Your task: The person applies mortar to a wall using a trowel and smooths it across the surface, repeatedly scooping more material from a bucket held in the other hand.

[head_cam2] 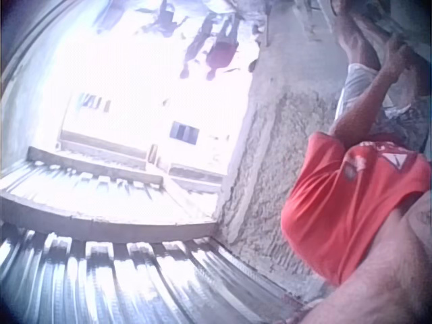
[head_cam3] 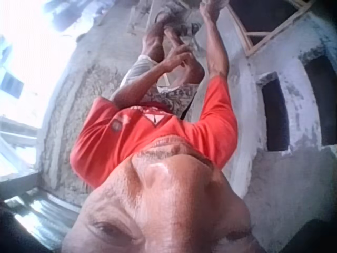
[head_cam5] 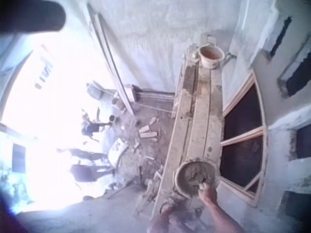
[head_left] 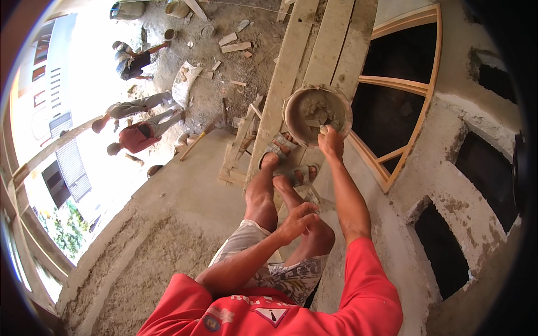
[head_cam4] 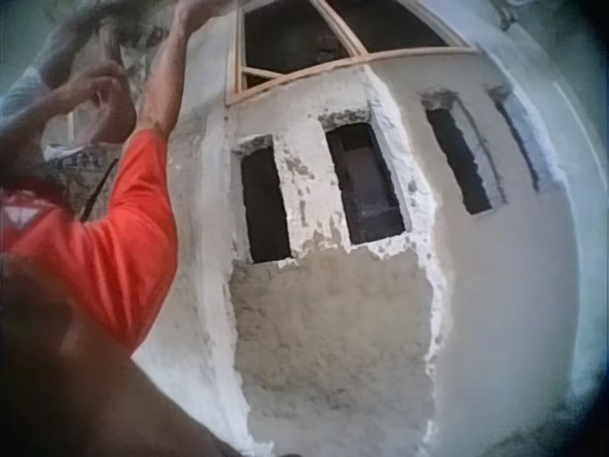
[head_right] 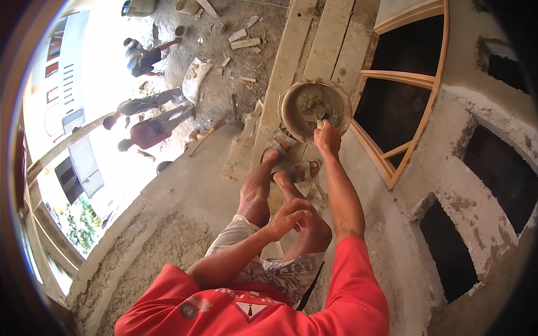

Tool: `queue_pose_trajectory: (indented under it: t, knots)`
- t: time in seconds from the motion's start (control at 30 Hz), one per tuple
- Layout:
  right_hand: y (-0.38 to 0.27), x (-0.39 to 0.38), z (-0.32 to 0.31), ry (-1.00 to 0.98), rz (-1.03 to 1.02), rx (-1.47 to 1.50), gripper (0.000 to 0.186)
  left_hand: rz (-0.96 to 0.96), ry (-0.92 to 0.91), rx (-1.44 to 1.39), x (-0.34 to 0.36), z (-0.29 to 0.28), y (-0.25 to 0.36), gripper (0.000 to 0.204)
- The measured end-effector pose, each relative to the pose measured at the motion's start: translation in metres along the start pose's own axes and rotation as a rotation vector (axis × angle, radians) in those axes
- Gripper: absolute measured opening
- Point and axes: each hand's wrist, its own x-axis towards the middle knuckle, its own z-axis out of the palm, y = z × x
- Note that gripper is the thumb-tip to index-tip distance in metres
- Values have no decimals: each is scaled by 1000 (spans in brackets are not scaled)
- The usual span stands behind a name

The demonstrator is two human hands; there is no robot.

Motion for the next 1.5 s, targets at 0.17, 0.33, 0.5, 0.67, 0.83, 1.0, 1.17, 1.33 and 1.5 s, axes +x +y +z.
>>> queue_pose_trajectory:
  t: [0.17,0.33,0.5,0.67,0.83,1.0,1.17,1.33,1.5]
  knots:
    - [61,-33,39,223,-173,117,35,51,35,3,2,-2,-6,38]
    - [97,-41,40,223,-210,26,37,53,13,31,1,5,5,36]
    - [89,-46,-5,271,-258,87,38,44,-2,61,13,4,8,39]
    - [60,-121,-100,330,-297,286,41,88,-58,47,14,-4,5,36]
    - [29,-252,-269,309,-202,408,44,273,18,49,-4,-11,4,32]
    - [-7,-382,-535,514,-170,401,46,295,-41,244,-22,51,94,43]
    - [-74,-539,-725,873,-324,125,45,410,-148,330,-46,66,161,41]
    - [-154,-680,-829,904,-371,288,46,410,-49,398,-60,57,206,30]
    - [-167,-748,-885,819,-706,462,49,387,-23,260,-78,23,213,32]
